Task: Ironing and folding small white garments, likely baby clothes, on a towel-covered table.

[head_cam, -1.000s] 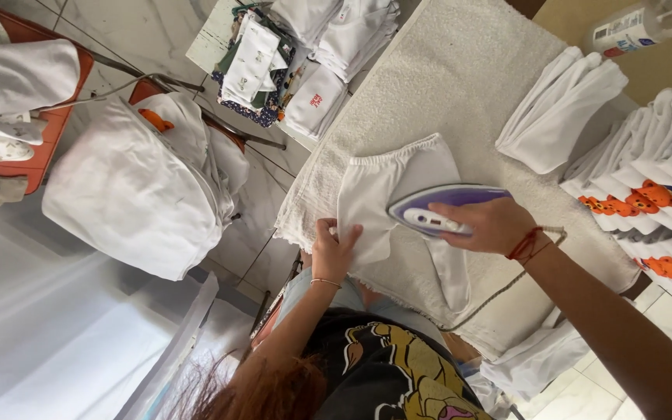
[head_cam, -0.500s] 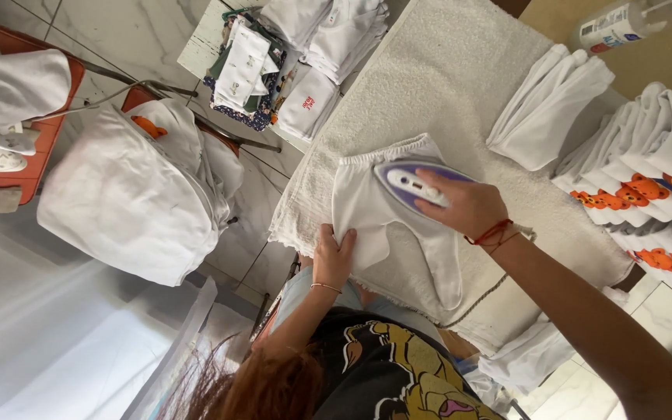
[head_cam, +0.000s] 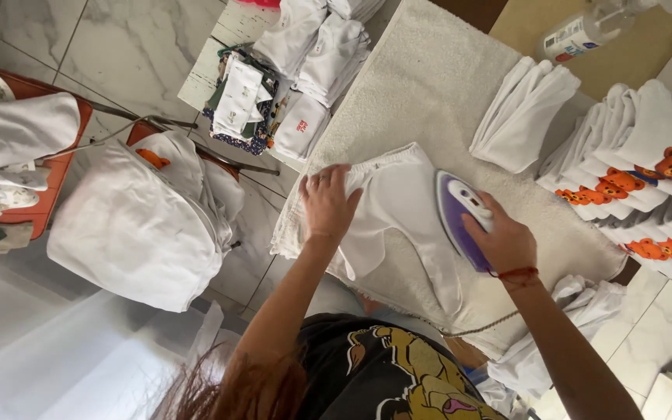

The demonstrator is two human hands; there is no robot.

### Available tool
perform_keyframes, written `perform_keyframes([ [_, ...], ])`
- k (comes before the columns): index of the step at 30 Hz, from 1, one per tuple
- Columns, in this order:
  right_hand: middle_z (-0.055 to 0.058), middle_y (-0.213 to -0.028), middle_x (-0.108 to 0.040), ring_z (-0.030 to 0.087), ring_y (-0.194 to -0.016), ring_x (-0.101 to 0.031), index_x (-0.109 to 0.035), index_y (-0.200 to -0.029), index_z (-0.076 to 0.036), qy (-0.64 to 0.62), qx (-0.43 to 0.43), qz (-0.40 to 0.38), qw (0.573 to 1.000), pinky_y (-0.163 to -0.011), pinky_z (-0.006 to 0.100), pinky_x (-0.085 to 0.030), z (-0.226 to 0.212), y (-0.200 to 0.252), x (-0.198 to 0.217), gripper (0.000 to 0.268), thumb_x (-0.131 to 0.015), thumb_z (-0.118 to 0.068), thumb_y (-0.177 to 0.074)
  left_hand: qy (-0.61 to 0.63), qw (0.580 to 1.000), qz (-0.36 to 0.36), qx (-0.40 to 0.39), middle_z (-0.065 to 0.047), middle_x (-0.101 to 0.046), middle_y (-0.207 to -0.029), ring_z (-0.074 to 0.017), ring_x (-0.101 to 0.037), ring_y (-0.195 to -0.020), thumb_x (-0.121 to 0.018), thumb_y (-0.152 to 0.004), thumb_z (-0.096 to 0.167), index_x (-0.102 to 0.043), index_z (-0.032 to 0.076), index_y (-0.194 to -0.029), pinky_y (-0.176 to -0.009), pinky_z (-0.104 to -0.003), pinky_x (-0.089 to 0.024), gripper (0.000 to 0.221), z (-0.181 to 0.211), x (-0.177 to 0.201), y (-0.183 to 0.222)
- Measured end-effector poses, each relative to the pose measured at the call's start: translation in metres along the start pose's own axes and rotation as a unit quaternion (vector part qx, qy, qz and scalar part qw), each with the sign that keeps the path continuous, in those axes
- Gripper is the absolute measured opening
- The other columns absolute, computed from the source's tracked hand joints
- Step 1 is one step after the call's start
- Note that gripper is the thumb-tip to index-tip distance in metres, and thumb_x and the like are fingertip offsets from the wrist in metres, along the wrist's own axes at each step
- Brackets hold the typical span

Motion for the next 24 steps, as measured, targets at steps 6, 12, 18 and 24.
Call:
perform_keyframes([
  [6,0.012,-0.087,-0.065,0.03,-0.083,-0.062,-0.049,-0.124,-0.037,0.004,-0.174,-0.031,0.984,-0.076,0.041,-0.048,0.098,0.041,-0.005,0.052,-0.055,-0.057,-0.077,-0.126,0.949,-0.285,-0.042,0.005,-0.063,-0.093,-0.0212,-0.051,-0.096,-0.066,-0.056,0.057,-0.061,0.03,-0.089,-0.088,-0.045,-0.027,0.043,0.009,-0.056,-0.06],
  [12,0.015,-0.107,-0.052,0.031,-0.101,-0.048,-0.055,-0.118,-0.004,-0.065,0.088,0.299,0.948,-0.083,0.039,-0.037,0.045,0.059,0.014,0.053,-0.068,-0.026,-0.071,0.013,0.925,-0.293,-0.241,-0.002,-0.054,-0.103,-0.0266,-0.041,-0.109,-0.06,-0.058,0.063,-0.061,0.03,-0.092,-0.097,-0.052,-0.012,0.047,0.071,0.009,-0.04],
  [18,0.012,-0.093,-0.064,0.029,-0.093,-0.058,-0.061,-0.101,-0.006,-0.489,0.121,0.025,0.864,-0.077,0.038,-0.045,-0.043,0.067,0.01,0.044,-0.077,-0.015,-0.061,0.305,0.808,-0.195,-0.465,0.004,-0.062,-0.089,-0.0151,-0.047,-0.111,-0.057,-0.068,0.056,-0.052,0.018,-0.072,-0.103,-0.053,0.003,0.039,0.168,0.13,-0.004],
  [24,0.009,-0.077,-0.065,0.013,-0.08,-0.058,-0.066,-0.085,-0.005,-0.501,0.048,0.066,0.862,-0.075,0.036,-0.046,-0.035,0.046,0.056,0.019,-0.073,-0.013,-0.069,0.231,0.798,-0.283,-0.48,-0.009,-0.049,-0.093,-0.0298,-0.056,-0.069,-0.059,-0.082,0.026,-0.05,0.018,-0.113,-0.067,-0.046,-0.049,0.032,0.186,0.168,-0.043],
])
Point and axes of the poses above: each hand's wrist, its own y-axis away from the middle knuckle, its own x-axis out of the back of the hand, z = x × y, the point moved 4 cm from there along -y, towards the middle knuckle
